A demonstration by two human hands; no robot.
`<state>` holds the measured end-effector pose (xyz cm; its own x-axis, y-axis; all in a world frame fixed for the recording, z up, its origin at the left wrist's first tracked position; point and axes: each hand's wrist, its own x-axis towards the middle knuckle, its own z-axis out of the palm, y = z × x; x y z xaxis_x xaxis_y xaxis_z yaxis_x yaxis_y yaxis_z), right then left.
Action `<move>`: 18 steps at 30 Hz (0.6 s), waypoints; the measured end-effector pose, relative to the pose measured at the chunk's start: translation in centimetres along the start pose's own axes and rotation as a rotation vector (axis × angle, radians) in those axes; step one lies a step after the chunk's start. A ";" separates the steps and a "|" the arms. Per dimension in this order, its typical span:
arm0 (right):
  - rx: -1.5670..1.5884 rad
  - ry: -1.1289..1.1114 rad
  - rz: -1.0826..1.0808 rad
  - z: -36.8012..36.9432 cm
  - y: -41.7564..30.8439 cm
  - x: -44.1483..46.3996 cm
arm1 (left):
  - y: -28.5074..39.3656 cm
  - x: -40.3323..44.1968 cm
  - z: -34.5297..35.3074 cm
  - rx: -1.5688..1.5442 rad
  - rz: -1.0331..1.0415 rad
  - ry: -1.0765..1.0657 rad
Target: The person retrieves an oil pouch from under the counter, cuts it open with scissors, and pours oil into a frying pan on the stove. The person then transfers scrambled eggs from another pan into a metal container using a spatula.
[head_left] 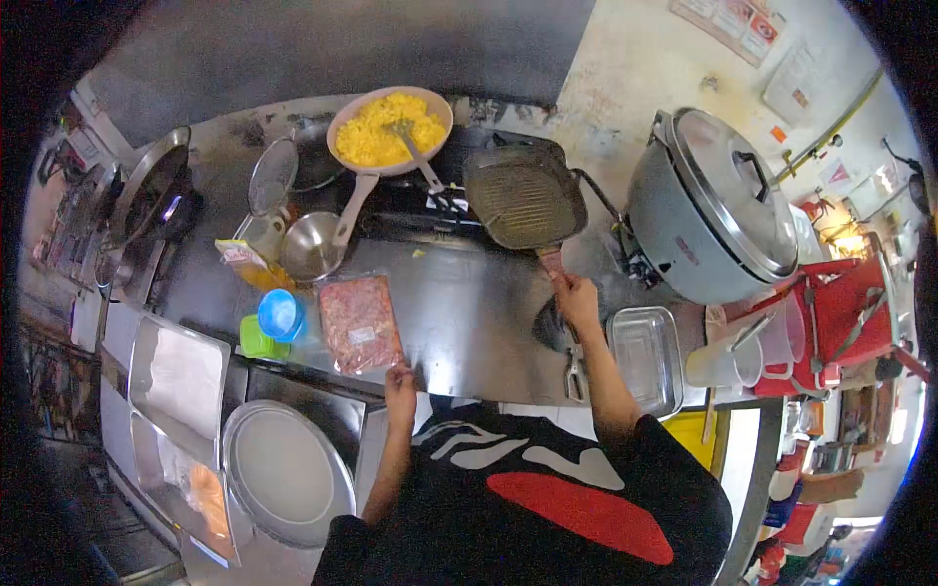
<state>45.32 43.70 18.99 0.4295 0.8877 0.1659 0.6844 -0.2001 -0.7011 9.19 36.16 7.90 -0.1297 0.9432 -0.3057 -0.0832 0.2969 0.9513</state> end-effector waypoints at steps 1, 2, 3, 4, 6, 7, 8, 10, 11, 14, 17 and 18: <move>0.018 0.039 -0.036 0.9 0.6 1.3 | -1.4 0.4 -0.7 0.009 0.022 -0.017; -0.039 0.081 -0.052 1.8 1.2 2.6 | -3.5 1.0 -1.6 0.021 0.047 0.002; -0.095 0.126 -0.068 2.7 1.8 4.1 | -5.8 1.9 -2.4 0.033 0.074 0.019; -0.150 0.171 -0.081 3.7 2.3 5.5 | -7.0 2.4 -3.0 0.047 0.101 0.036; -0.169 0.241 -0.106 5.7 3.3 7.8 | -5.2 1.7 -3.4 -0.016 0.015 0.059; -0.178 0.278 -0.118 6.2 3.3 8.8 | -3.0 0.6 -3.3 -0.003 -0.029 0.092; -0.168 0.185 -0.016 6.2 2.5 9.7 | -1.8 0.2 -3.1 0.010 -0.073 0.125; -0.147 -0.008 0.186 6.3 1.0 11.5 | -2.2 0.2 -3.5 -0.014 -0.048 0.126; -0.147 0.022 0.186 6.8 0.9 12.2 | -2.5 0.0 -3.8 -0.023 -0.041 0.129; -0.158 0.133 0.188 9.5 2.2 14.5 | -3.0 0.1 -4.9 0.101 -0.005 0.096; -0.191 0.249 0.174 11.3 2.8 15.5 | -5.2 1.2 -5.8 0.112 0.024 0.132; -0.198 0.260 0.161 11.3 2.4 15.4 | -6.1 1.5 -6.2 0.115 0.031 0.144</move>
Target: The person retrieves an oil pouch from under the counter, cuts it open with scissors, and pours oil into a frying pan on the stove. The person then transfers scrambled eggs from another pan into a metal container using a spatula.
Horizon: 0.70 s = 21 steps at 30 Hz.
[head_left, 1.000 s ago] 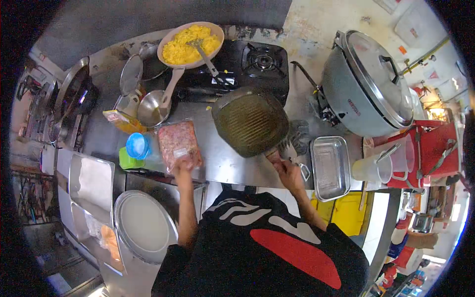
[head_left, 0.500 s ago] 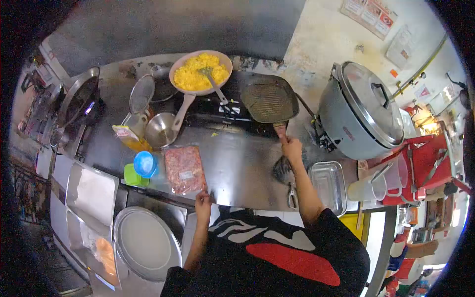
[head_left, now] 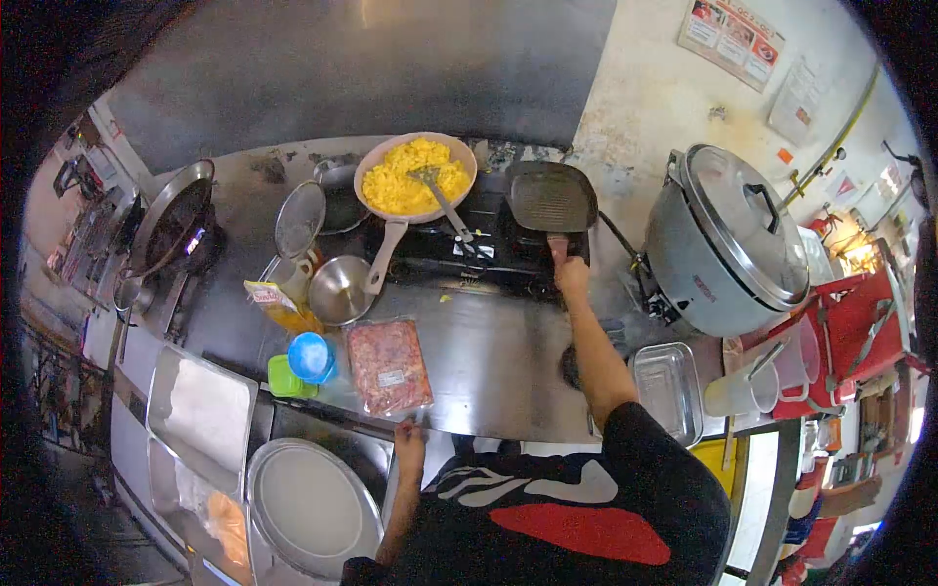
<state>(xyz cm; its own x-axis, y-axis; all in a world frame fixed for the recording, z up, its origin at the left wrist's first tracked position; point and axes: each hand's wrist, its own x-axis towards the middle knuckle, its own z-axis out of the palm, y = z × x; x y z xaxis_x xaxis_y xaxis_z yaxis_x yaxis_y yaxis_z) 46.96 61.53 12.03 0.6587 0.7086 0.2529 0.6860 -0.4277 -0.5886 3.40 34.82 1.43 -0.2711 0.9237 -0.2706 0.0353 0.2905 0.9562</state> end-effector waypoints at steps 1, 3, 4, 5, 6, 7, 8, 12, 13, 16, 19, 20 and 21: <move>-0.007 0.012 -0.013 -0.5 -0.5 -0.2 | 0.0 -0.1 -0.1 0.000 -0.031 -0.002; 0.119 -0.087 0.048 -1.5 -1.5 -0.4 | 1.1 0.0 0.2 -0.002 -0.099 -0.009; 0.178 -0.138 0.082 -2.0 -1.6 -0.6 | 1.4 0.0 0.4 -0.013 -0.084 -0.016; 0.111 -0.071 -0.075 -2.2 -1.2 -0.5 | 1.6 0.1 0.7 -0.026 -0.072 -0.023; 0.043 -0.009 -0.233 -2.4 -0.9 -0.5 | 1.7 0.1 1.0 -0.040 -0.063 -0.028; -0.024 0.048 -0.394 -2.6 -0.4 -0.9 | 1.9 0.3 0.8 -0.043 -0.060 -0.084; 0.004 0.091 -0.390 -4.1 -1.1 -2.1 | 2.2 0.4 0.8 -0.051 -0.059 -0.138; -0.021 -0.156 -0.539 -5.9 -4.0 -7.9 | 2.4 0.6 2.8 -0.123 0.032 -0.098; -0.068 -0.327 -0.595 -5.1 -3.3 -9.2 | 2.0 0.6 3.4 -0.172 0.072 -0.116; -0.616 -0.239 -0.636 0.2 -0.9 -10.5 | 3.1 0.3 4.1 -0.172 -0.050 -0.276; -0.670 -0.398 -0.720 2.1 -0.1 -7.6 | 3.3 1.0 3.9 0.051 0.079 -0.398; -0.700 -0.522 -0.756 1.9 -0.5 -7.0 | 2.7 1.3 4.0 0.115 0.135 -0.355; -0.651 -0.467 -0.578 1.9 -0.8 -7.0 | 1.8 1.8 4.3 0.175 0.189 -0.309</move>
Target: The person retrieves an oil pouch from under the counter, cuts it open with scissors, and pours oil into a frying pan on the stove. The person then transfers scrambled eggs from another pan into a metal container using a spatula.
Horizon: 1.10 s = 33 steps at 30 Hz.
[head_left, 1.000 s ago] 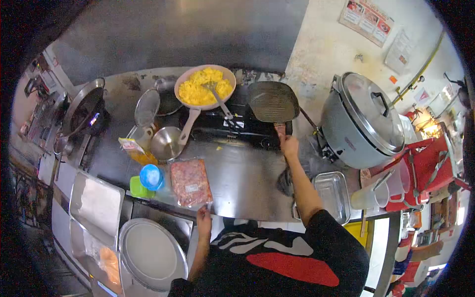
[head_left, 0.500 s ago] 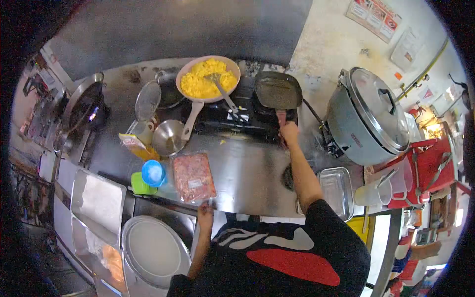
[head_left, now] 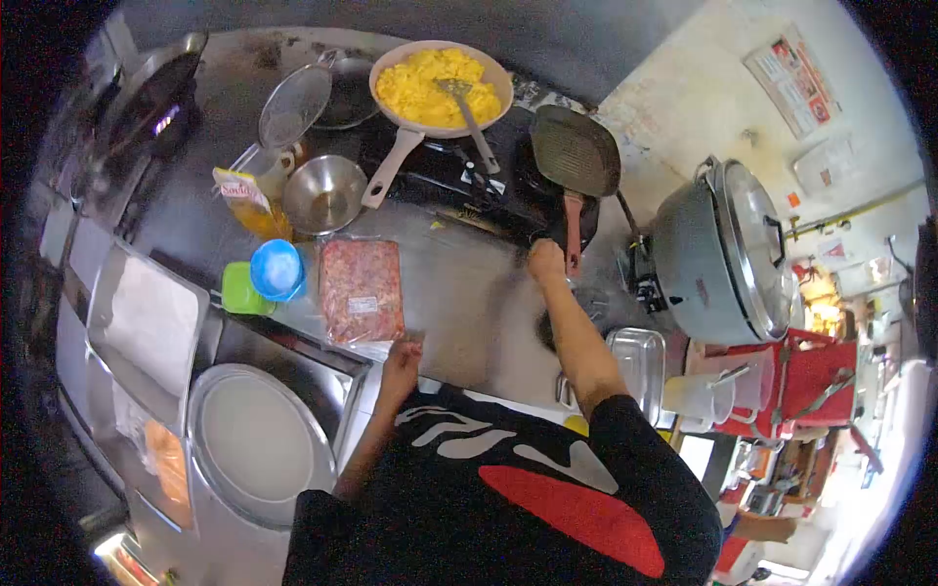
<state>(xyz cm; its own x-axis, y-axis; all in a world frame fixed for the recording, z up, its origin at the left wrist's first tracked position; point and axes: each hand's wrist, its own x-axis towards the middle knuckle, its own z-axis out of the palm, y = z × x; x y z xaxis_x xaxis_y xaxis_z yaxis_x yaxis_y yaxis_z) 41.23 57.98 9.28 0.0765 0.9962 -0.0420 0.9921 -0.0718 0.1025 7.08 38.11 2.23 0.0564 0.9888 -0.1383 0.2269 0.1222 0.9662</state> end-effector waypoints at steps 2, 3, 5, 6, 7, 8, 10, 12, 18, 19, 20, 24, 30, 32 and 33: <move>-0.139 0.165 -0.029 2.4 1.4 1.5 | 2.7 -0.1 0.4 -0.025 -0.071 0.056; -0.203 0.251 -0.051 3.3 2.1 2.5 | 1.9 -0.1 0.8 -0.045 -0.025 0.055; -0.143 -0.062 -0.031 2.0 2.6 4.4 | 1.0 0.2 1.1 -0.043 0.040 0.051; -0.115 -0.214 -0.014 1.4 2.6 5.1 | 1.3 0.5 1.2 -0.026 0.054 0.047; -0.105 -0.147 -0.030 1.4 2.4 5.6 | 1.7 0.8 1.2 -0.010 0.068 0.043; -0.092 -0.083 -0.046 1.7 2.2 5.7 | 1.5 0.9 1.3 -0.013 0.098 0.032; -0.117 -0.101 -0.026 1.3 1.1 4.8 | -0.7 1.0 2.0 0.112 0.110 -0.031; -0.199 -0.247 0.026 -1.7 -1.9 4.1 | 0.4 0.8 2.4 0.029 0.029 -0.021; -0.342 -0.270 -0.187 -2.3 -3.0 2.8 | 1.9 1.8 1.0 0.063 0.100 -0.045; -0.388 -0.330 -0.199 -1.5 -2.4 3.3 | 2.0 1.9 0.5 0.051 0.056 -0.081; -0.436 -0.389 -0.209 0.1 -1.1 4.2 | 2.0 1.9 0.3 0.038 0.013 -0.116; -0.458 -0.200 -0.305 0.3 -0.9 3.3 | -1.4 1.4 2.1 -0.273 0.069 0.061; -0.354 -0.169 -0.089 -1.0 -1.5 2.1 | 1.6 1.5 -1.7 -0.085 0.064 0.074; -0.244 -0.165 -0.048 -1.5 -2.3 0.9 | 1.1 2.3 -2.4 0.014 0.082 0.152; -0.198 -0.155 -0.056 -2.1 -3.2 -0.5 | 1.1 2.4 -3.1 -0.005 0.051 0.256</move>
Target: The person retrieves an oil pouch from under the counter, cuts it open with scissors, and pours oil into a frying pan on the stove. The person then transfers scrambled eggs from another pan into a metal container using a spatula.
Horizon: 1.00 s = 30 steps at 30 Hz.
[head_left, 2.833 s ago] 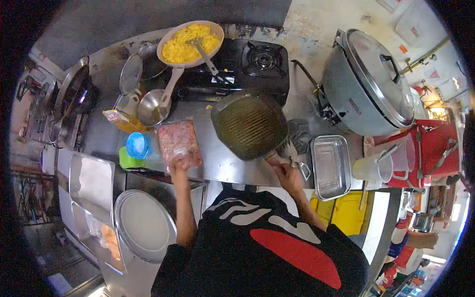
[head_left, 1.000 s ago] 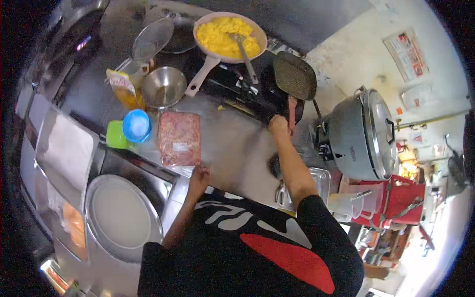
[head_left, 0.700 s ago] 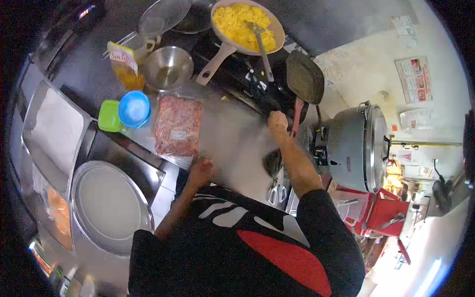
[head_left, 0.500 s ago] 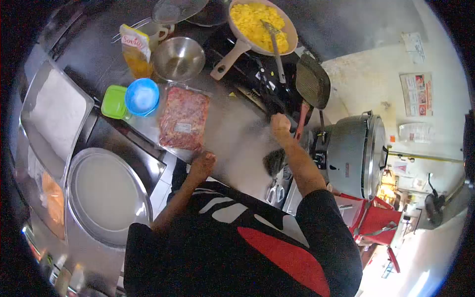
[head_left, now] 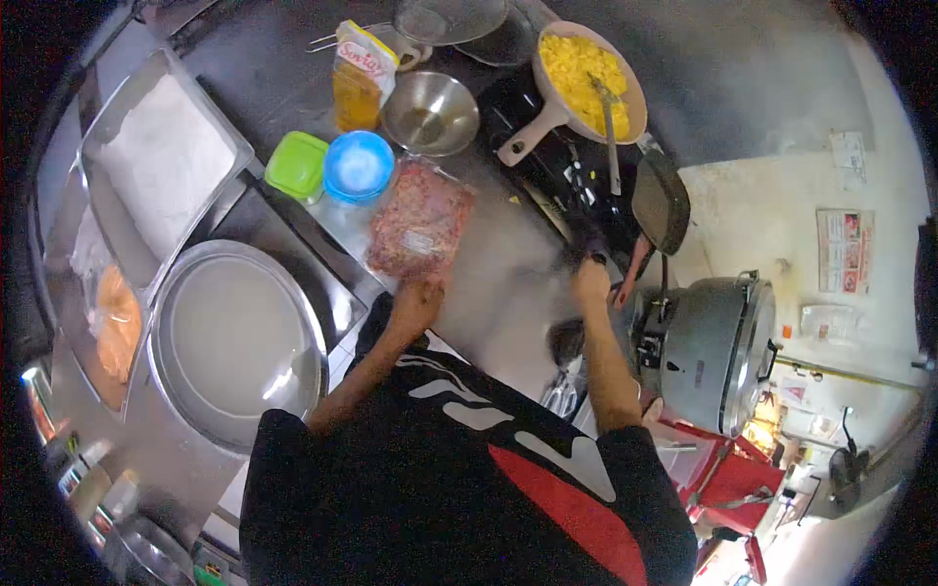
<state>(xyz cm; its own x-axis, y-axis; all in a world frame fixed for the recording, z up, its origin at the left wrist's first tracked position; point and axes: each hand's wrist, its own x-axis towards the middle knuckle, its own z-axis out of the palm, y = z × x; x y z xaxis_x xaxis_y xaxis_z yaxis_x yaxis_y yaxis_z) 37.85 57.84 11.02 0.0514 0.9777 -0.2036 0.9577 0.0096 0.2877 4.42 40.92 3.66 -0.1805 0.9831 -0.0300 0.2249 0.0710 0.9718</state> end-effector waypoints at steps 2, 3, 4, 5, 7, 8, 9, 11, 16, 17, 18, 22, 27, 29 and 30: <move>0.091 0.043 -0.026 -1.3 -2.8 -3.4 | 2.0 0.6 -2.1 -0.021 -0.060 0.195; 0.137 0.077 -0.041 -1.6 -5.0 -5.2 | 2.3 1.1 -2.7 0.075 0.016 0.377; 0.185 0.113 -0.054 -1.4 -6.7 -6.7 | 2.2 1.3 -3.3 0.030 -0.041 0.422; 0.366 0.095 -0.103 -0.7 -7.7 -7.6 | 2.2 1.5 -4.1 -0.012 -0.095 0.465; 0.730 0.061 -0.194 0.9 -9.5 -9.6 | 4.8 1.7 -6.3 0.038 -0.181 0.512; 0.753 0.050 -0.202 1.5 -10.4 -10.5 | 4.7 1.7 -6.8 0.094 -0.191 0.519; 0.776 0.044 -0.203 2.0 -11.0 -11.3 | 4.2 1.6 -7.3 0.147 -0.195 0.521; 0.835 0.062 -0.189 3.0 -11.7 -13.4 | -0.2 2.0 -7.3 0.192 -0.235 0.472; 0.911 0.044 0.045 4.9 -9.8 -17.3 | 5.6 1.7 -5.8 -0.234 -0.178 0.427; 0.910 0.003 0.135 4.2 -8.9 -18.6 | 3.4 1.7 -5.7 -0.112 -0.074 0.361; 0.976 0.088 0.211 3.9 -7.8 -19.6 | 1.1 2.4 -5.3 0.006 0.032 0.309; 1.143 0.401 0.433 5.7 -3.3 -24.7 | 0.5 2.8 -2.0 -0.025 0.098 -0.149; 1.281 0.592 0.741 8.9 2.0 -32.8 | 8.9 2.7 4.4 0.051 0.013 -0.499; 1.370 0.571 0.867 9.1 3.6 -35.4 | 9.7 2.3 6.6 -0.101 -0.064 -0.516; 1.305 0.512 0.912 8.8 4.5 -36.6 | 10.5 2.0 7.3 -0.133 -0.080 -0.505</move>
<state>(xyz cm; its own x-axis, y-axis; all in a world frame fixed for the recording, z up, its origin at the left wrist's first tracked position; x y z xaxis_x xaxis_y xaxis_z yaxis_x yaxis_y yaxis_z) 42.81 20.28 11.49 0.8474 0.5297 -0.0371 0.2597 -0.4744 -0.8411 13.37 44.87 12.09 0.2996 0.9365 -0.1821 0.0998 0.1591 0.9822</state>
